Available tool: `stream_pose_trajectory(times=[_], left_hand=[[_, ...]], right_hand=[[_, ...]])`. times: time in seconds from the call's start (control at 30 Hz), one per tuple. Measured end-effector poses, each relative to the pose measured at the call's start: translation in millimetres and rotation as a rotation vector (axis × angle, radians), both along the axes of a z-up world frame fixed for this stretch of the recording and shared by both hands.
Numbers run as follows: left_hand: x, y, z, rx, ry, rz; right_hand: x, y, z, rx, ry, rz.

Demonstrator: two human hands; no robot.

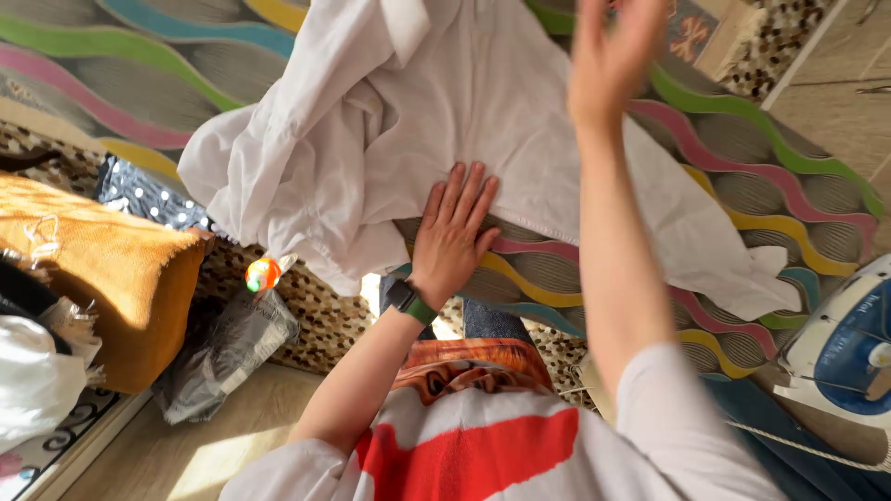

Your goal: The person irons a blue garment on an ironing board, then lifts it off and sets it aside. They lay a white shirt on the board, smooth it with their hands, and iron its body and sleeves section by section, repositioning the shirt as they work.

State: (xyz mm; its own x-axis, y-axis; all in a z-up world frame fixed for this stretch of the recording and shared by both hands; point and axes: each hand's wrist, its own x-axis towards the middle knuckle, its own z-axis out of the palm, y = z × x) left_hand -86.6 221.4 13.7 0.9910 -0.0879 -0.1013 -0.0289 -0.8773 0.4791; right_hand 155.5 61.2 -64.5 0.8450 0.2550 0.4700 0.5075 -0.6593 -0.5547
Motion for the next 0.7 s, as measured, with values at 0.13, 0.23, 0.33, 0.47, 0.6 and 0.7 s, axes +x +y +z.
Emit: stream_pose_trajectory(times=[0.13,0.23,0.33,0.47,0.6,0.7], left_hand=[[12,-21,6,-0.067,-0.025,-0.016],[43,-59,-13,-0.157,-0.093,-0.158],[103,-72,-49,-0.126,-0.2,-0.242],[163,-26,-71,-0.034,-0.238,0.018],[153,-19,-37,0.004,-0.342,0.076],[101,-42,-3,0.074,-0.242,-0.045]], right_hand=[[-116,-47,74,0.131,0.096,-0.151],[-168,-80,55,-0.141,0.254,-0.12],[-178,-96,43,-0.362,0.392,-0.213],[-188,-111,38,-0.522,0.536,-0.386],[-208,-117,51,-0.531,0.423,-0.343],[-226,-120,61,-0.484,0.239,-0.152]])
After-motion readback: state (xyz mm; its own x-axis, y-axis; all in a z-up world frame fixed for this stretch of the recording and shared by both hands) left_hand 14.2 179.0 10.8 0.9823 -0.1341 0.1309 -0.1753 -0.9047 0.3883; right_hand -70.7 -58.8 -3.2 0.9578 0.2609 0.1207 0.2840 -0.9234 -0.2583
